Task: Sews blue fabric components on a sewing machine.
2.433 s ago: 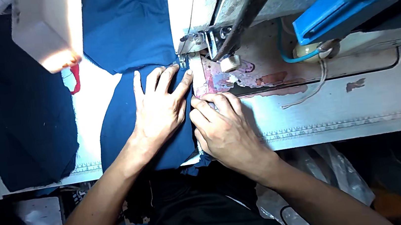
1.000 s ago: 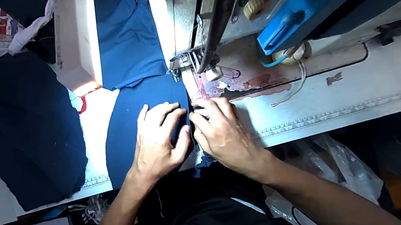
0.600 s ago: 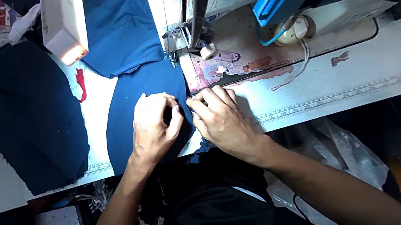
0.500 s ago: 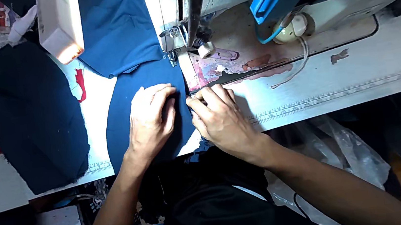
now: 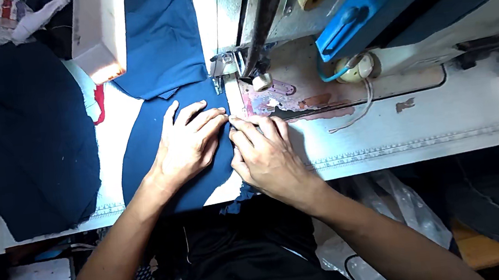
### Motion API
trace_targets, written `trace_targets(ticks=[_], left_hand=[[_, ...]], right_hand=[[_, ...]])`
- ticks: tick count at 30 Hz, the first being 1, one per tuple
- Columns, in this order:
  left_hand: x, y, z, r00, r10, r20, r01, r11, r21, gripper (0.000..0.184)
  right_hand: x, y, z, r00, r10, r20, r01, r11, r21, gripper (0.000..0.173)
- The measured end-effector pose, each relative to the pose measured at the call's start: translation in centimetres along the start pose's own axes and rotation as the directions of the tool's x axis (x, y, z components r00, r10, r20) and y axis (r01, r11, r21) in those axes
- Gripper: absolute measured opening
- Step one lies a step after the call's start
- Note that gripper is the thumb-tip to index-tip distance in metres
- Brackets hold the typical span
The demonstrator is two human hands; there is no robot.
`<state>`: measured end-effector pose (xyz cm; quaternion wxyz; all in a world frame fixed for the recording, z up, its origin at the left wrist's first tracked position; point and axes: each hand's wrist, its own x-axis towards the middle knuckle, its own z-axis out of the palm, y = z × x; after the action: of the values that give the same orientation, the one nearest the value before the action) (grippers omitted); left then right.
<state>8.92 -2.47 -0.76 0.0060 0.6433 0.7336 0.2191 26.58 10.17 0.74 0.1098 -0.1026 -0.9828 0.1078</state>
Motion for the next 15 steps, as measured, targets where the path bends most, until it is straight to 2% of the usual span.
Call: trace_targets(ticks=[3, 5, 9, 10, 13, 15], left_hand=[[0.9, -1.0, 0.1, 1.000, 0.007, -0.002, -0.007, 1.000, 0.010, 0.038], [0.9, -0.3, -0.4, 0.999, -0.038, 0.003, 0.038, 0.999, -0.022, 0.038], [-1.3, 3.9, -1.6, 0.969, -0.232, 0.082, 0.235, 0.972, -0.030, 0.063], [-1.9, 4.3, -1.4, 0.964, -0.256, 0.067, 0.258, 0.966, -0.024, 0.061], [-2.6, 4.1, -0.5, 0.964, -0.266, -0.013, 0.265, 0.961, -0.076, 0.029], [-2.2, 3.6, -1.2, 0.954, -0.300, -0.006, 0.293, 0.937, -0.191, 0.023]], right_hand=[[1.2, 0.4, 0.0, 1.000, -0.005, 0.013, 0.005, 1.000, 0.006, 0.036], [1.4, 0.2, -0.2, 0.999, 0.019, 0.026, -0.019, 1.000, 0.013, 0.039], [-0.3, -0.9, -1.2, 0.978, 0.201, 0.052, -0.207, 0.961, 0.181, 0.053], [-0.8, -1.0, -1.2, 0.969, 0.238, 0.070, -0.247, 0.946, 0.209, 0.055], [-1.2, -0.8, -1.8, 0.961, 0.253, 0.115, -0.277, 0.909, 0.311, 0.051], [-0.7, -0.2, -2.8, 0.944, 0.278, 0.176, -0.329, 0.820, 0.467, 0.048]])
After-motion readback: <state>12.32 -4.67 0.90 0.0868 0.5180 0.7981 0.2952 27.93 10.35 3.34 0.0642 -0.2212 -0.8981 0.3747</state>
